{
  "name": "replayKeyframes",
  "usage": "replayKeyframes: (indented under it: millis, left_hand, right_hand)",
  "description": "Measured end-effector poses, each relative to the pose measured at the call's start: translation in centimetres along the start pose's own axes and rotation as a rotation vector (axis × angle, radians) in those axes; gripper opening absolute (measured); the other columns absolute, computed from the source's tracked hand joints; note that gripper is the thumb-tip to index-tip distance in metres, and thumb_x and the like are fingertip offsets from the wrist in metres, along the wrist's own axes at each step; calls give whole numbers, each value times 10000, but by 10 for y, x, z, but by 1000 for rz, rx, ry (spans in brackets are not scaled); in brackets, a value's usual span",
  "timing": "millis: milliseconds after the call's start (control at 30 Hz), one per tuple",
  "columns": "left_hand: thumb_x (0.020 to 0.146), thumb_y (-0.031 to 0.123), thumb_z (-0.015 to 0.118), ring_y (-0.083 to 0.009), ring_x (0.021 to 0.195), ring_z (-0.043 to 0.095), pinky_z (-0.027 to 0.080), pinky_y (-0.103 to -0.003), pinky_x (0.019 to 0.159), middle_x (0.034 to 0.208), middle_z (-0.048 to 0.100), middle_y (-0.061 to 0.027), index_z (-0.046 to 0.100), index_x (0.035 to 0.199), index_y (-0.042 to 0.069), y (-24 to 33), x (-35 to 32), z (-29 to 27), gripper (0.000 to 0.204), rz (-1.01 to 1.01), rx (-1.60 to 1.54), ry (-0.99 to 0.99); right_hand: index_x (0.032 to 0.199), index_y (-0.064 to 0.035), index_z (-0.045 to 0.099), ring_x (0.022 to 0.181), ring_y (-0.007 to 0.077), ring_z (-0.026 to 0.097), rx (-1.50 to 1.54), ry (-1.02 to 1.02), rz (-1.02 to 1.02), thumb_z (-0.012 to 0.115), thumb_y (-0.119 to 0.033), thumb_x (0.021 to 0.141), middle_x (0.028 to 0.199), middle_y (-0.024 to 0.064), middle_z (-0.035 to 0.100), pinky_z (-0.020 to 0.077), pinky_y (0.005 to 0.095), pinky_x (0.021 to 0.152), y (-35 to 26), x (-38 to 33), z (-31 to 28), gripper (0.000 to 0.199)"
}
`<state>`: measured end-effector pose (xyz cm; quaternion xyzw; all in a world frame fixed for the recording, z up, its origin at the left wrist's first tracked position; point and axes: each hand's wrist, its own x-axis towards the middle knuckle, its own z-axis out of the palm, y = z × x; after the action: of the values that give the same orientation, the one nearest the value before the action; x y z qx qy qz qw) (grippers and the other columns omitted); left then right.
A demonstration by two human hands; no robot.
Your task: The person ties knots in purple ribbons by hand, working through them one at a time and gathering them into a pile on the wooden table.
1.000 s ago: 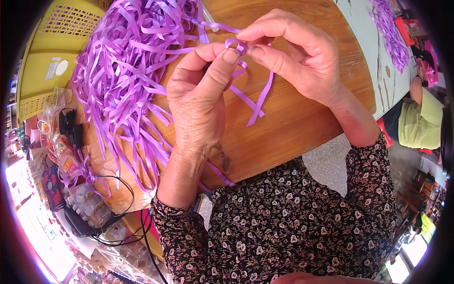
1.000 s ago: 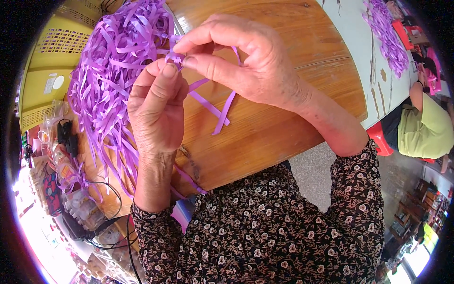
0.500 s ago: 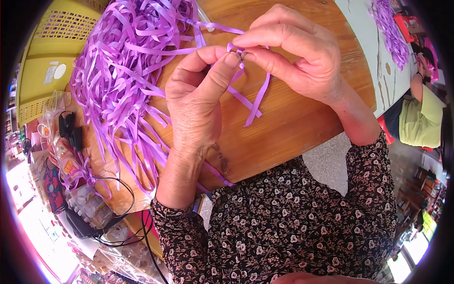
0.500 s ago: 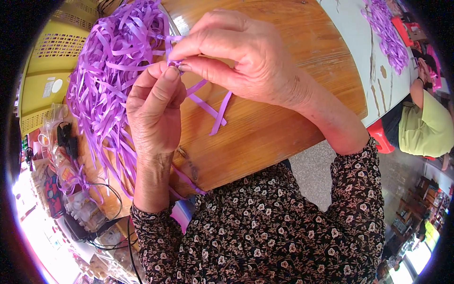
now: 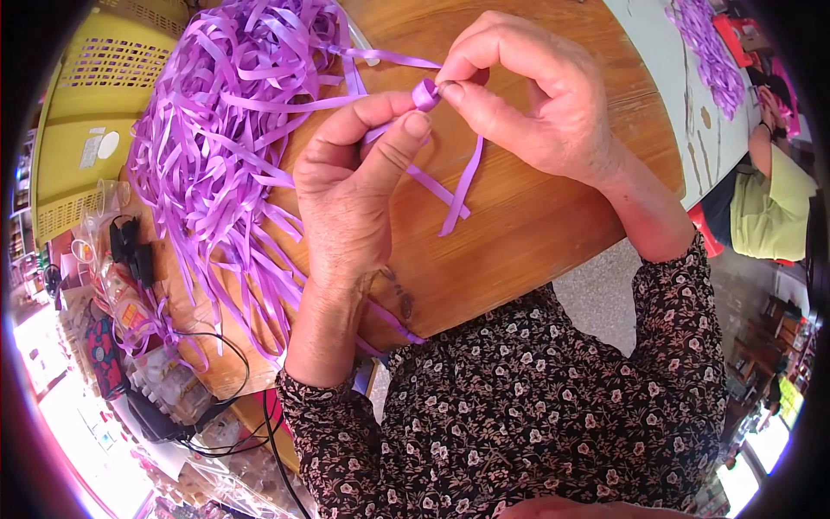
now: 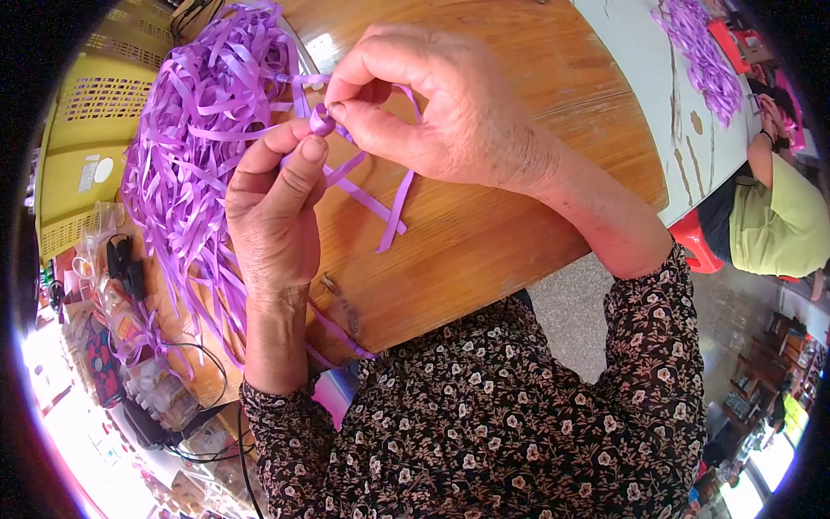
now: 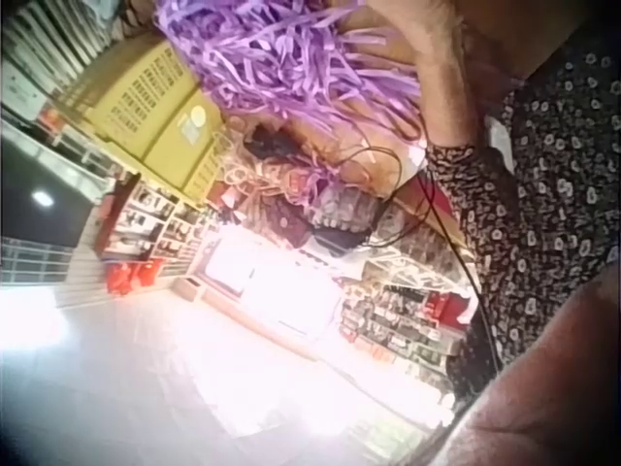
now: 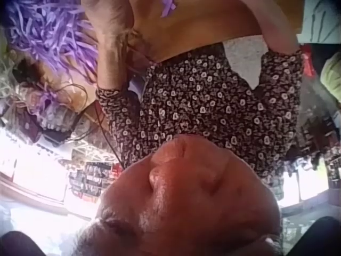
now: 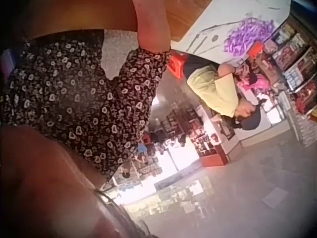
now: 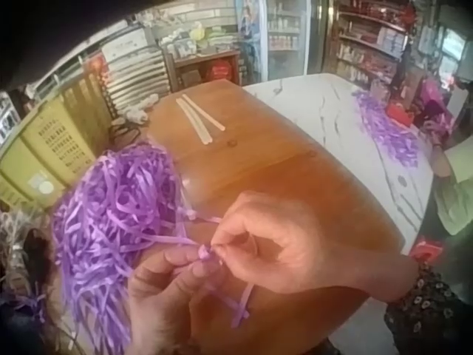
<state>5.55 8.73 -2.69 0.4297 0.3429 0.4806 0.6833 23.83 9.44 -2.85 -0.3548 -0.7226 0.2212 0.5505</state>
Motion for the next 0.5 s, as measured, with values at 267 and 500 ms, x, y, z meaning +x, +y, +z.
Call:
replayKeyframes:
  millis: [267, 500]
  left_hand:
    - [814, 24, 667, -93, 739, 599, 495, -208, 689, 841, 647, -36, 657, 937, -5, 5, 0, 3, 127, -14, 61, 89]
    - [824, 11, 648, -89, 741, 599, 501, -204, 682, 837, 645, -36, 654, 926, -6, 4, 0, 3, 103, 4, 40, 113]
  right_hand:
    - [917, -15, 625, 721, 210, 597, -116, 10, -677, 640, 31, 758, 822, 83, 610, 460, 251, 625, 28, 15, -11, 166]
    - [1041, -24, 621, 787, 226, 602, 202, -36, -401, 662, -45, 788, 900, 85, 614, 459, 251, 661, 19, 18, -13, 258]
